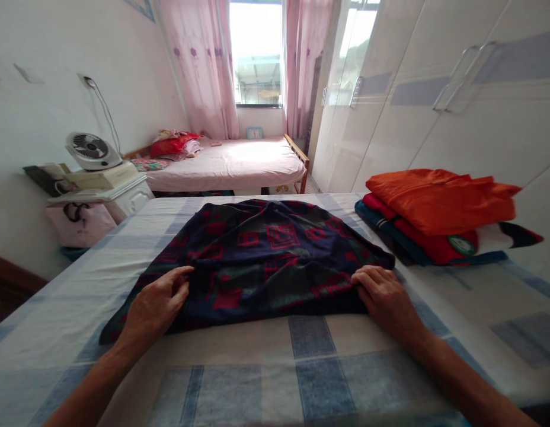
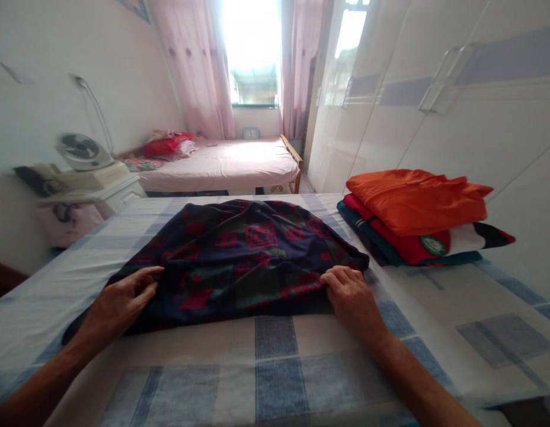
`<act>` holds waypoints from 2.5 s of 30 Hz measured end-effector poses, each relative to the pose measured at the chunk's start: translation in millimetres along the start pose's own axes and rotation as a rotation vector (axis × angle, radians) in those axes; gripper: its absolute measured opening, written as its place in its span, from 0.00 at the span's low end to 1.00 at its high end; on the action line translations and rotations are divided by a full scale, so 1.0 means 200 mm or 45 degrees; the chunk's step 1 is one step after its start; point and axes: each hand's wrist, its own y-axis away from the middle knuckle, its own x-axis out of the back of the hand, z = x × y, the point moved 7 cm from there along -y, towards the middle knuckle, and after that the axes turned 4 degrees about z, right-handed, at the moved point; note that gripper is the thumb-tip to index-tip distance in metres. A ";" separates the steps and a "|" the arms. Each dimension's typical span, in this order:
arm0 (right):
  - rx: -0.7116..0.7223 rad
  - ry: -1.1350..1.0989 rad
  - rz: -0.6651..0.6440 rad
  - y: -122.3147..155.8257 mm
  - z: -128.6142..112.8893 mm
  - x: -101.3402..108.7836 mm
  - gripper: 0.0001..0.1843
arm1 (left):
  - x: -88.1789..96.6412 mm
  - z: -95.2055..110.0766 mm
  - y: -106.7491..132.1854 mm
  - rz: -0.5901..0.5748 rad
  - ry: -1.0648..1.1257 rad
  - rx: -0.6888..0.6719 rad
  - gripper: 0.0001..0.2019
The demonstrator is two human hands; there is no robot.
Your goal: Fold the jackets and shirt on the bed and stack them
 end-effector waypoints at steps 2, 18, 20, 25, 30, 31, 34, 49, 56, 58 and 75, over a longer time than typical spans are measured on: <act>-0.005 -0.015 -0.017 0.02 0.01 0.00 0.08 | 0.01 -0.04 -0.01 -0.001 -0.110 0.077 0.21; -0.321 -0.151 -0.147 -0.15 -0.02 -0.12 0.05 | -0.33 1.06 -0.19 -0.241 0.263 -1.154 0.14; -0.320 -0.170 -0.113 -0.13 -0.01 -0.13 0.05 | -0.38 1.10 -0.21 -0.273 0.259 -1.181 0.10; -0.313 -0.222 -0.055 -0.11 0.00 -0.12 0.06 | -0.41 1.10 -0.25 -0.268 0.239 -1.085 0.09; -0.404 -0.246 -0.017 -0.10 0.05 -0.12 0.06 | -0.42 1.06 -0.33 -0.283 0.233 -0.940 0.10; -0.423 -0.251 -0.013 -0.10 0.05 -0.12 0.07 | -0.43 1.06 -0.34 -0.287 0.228 -0.929 0.10; -0.468 -0.286 -0.012 -0.09 0.07 -0.12 0.08 | -0.43 1.06 -0.34 -0.320 0.237 -0.971 0.12; -0.481 -0.355 -0.011 -0.09 0.07 -0.12 0.08 | -0.44 1.15 -0.30 -0.331 -0.050 -1.115 0.12; -0.468 -0.344 0.007 -0.09 0.06 -0.12 0.09 | -0.45 1.11 -0.34 -0.323 -0.051 -1.114 0.13; -0.469 -0.337 0.002 -0.09 0.06 -0.12 0.09 | -0.44 1.10 -0.33 -0.350 -0.029 -1.142 0.10; -0.510 -0.329 -0.029 -0.07 0.08 -0.15 0.09 | -0.43 1.10 -0.42 -0.161 -0.191 -0.991 0.15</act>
